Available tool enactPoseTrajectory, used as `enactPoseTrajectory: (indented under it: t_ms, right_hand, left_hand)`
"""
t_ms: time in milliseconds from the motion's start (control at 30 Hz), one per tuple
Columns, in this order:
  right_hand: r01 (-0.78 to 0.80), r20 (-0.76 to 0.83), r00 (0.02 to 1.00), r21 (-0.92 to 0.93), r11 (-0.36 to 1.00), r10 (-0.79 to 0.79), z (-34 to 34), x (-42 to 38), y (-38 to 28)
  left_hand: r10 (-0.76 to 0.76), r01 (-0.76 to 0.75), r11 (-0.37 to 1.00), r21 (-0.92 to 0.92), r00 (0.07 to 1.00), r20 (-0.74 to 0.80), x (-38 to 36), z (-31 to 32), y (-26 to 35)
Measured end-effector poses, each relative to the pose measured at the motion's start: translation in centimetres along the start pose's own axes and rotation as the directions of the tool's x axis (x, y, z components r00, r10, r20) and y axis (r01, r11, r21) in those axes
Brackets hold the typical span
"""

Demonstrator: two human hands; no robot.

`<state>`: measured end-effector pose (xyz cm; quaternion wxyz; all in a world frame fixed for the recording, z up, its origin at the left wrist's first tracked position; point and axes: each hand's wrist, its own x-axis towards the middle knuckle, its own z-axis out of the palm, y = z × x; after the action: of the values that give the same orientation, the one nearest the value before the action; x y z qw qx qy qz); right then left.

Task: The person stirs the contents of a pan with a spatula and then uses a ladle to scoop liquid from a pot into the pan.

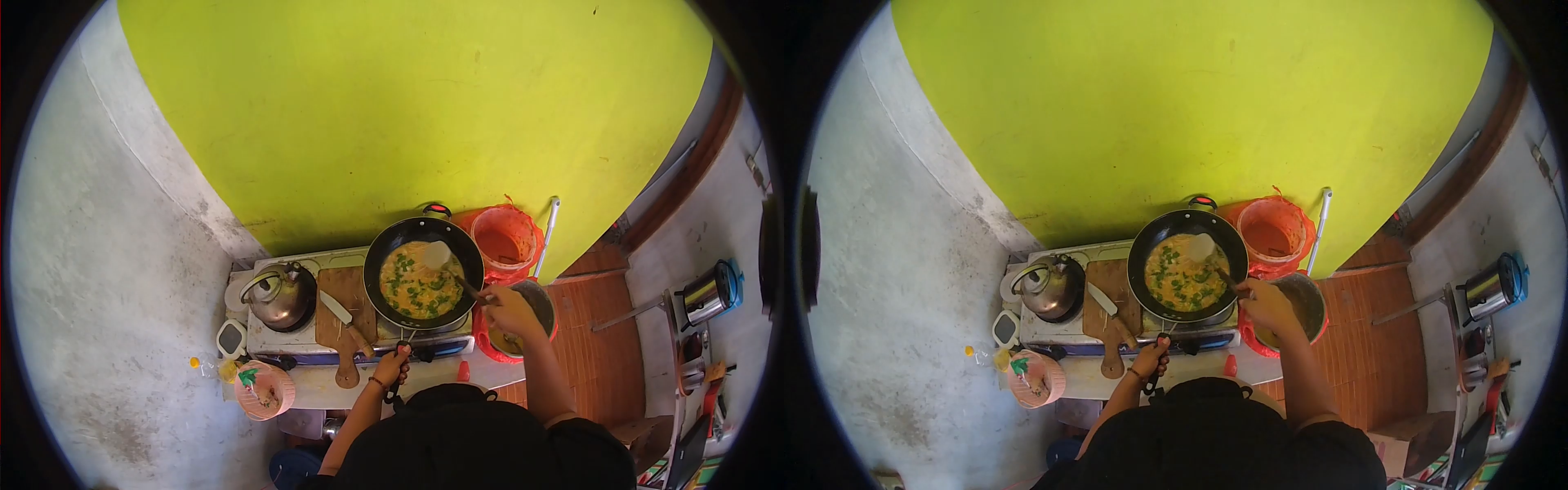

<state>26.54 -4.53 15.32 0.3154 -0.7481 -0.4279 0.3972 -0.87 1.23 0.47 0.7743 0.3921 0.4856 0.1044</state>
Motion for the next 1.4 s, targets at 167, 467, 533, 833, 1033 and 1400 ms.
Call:
enactPoseTrajectory:
  t_ms: [167, 467, 533, 833, 1033, 1400]
  right_hand:
    - [0.064, 0.091, 0.994, 0.017, 0.998, -0.066, 3.8, 3.8, -0.9]
    - [-0.044, 0.205, 0.977, -0.081, 0.996, 0.060, 5.5, 6.1, -2.4]
    - [-0.034, 0.213, 0.975, -0.110, 0.993, 0.057, 5.4, 6.3, -2.3]
    - [-0.017, 0.194, 0.980, -0.148, 0.989, 0.045, 5.5, 6.2, -2.6]
    - [-0.027, 0.197, 0.980, 0.052, 0.998, 0.016, 5.3, 6.3, -0.8]
    - [0.244, -0.145, 0.931, -0.430, 0.869, -0.334, 3.3, 6.2, -1.5]
  left_hand:
    - [0.005, -0.005, 1.000, -0.005, 1.000, -0.003, -0.4, 0.2, 0.3]
    - [0.016, -0.016, 0.999, -0.033, 1.000, 0.011, -0.1, 0.1, 0.1]
    - [0.010, -0.010, 1.000, -0.023, 1.000, 0.003, -0.2, 0.1, 0.1]
    - [-0.002, 0.001, 1.000, -0.024, 1.000, -0.016, -0.2, 0.1, 0.1]
    - [0.020, -0.020, 1.000, -0.007, 1.000, -0.011, -0.4, 0.1, 0.2]
    - [0.029, -0.029, 1.000, 0.001, 0.999, -0.025, 0.0, -0.1, -0.2]
